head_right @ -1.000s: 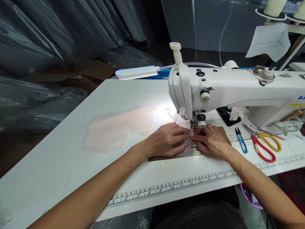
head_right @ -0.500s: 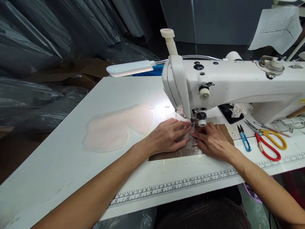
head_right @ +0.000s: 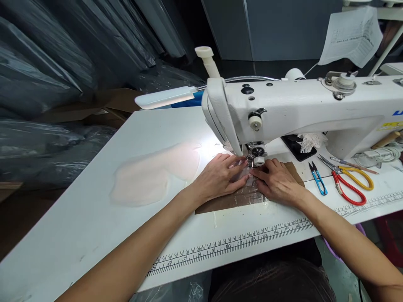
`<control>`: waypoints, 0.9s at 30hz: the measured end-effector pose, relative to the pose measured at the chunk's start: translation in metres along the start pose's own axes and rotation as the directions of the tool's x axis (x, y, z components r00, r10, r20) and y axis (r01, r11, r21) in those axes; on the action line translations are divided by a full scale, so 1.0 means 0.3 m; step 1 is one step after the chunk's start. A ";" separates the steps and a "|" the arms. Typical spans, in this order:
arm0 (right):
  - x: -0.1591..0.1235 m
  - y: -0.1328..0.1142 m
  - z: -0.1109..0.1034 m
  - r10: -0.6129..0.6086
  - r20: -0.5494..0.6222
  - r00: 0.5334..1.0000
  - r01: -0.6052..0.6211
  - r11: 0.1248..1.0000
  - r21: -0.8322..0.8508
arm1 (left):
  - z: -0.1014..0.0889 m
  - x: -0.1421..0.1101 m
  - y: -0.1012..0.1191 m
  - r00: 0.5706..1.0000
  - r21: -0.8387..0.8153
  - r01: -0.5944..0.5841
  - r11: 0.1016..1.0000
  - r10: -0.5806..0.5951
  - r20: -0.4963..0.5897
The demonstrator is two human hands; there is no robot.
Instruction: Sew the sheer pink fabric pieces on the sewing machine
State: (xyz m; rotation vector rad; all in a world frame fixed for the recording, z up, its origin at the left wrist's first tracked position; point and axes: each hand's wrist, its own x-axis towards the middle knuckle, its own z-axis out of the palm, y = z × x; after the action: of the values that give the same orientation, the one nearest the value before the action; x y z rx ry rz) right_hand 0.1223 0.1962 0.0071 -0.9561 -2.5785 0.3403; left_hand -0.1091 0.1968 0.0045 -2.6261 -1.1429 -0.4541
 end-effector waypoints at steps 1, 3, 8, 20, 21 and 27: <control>0.000 0.005 -0.001 -0.002 -0.011 1.000 0.002 0.999 0.033 | 0.001 0.001 0.000 1.000 0.005 -0.002 1.000 0.002 -0.008; 0.000 0.018 -0.004 0.023 -0.046 0.999 -0.017 0.992 0.125 | 0.003 0.002 -0.001 1.000 0.005 -0.005 1.000 0.005 -0.023; 0.010 0.052 -0.015 0.175 -0.146 0.974 -0.116 0.932 0.344 | -0.004 -0.004 -0.020 0.993 -0.017 0.015 1.000 -0.017 -0.117; 0.006 0.047 0.000 0.152 -0.152 0.977 -0.104 0.953 0.283 | -0.057 -0.002 -0.008 0.939 -0.028 -0.130 0.991 0.115 -0.325; 0.005 0.048 0.004 0.136 -0.161 0.978 -0.091 0.961 0.261 | -0.054 -0.002 0.001 0.931 -0.061 -0.176 0.983 0.146 -0.335; 0.001 0.050 0.021 0.077 -0.157 0.985 -0.057 0.990 0.131 | -0.035 -0.011 0.020 0.922 -0.204 -0.275 0.939 0.198 -0.334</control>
State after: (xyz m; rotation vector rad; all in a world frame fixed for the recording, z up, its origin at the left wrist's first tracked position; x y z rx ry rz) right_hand 0.1282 0.2070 -0.0039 -0.9844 -2.3527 0.4205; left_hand -0.1086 0.1871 0.0123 -2.7204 -0.6943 -0.9710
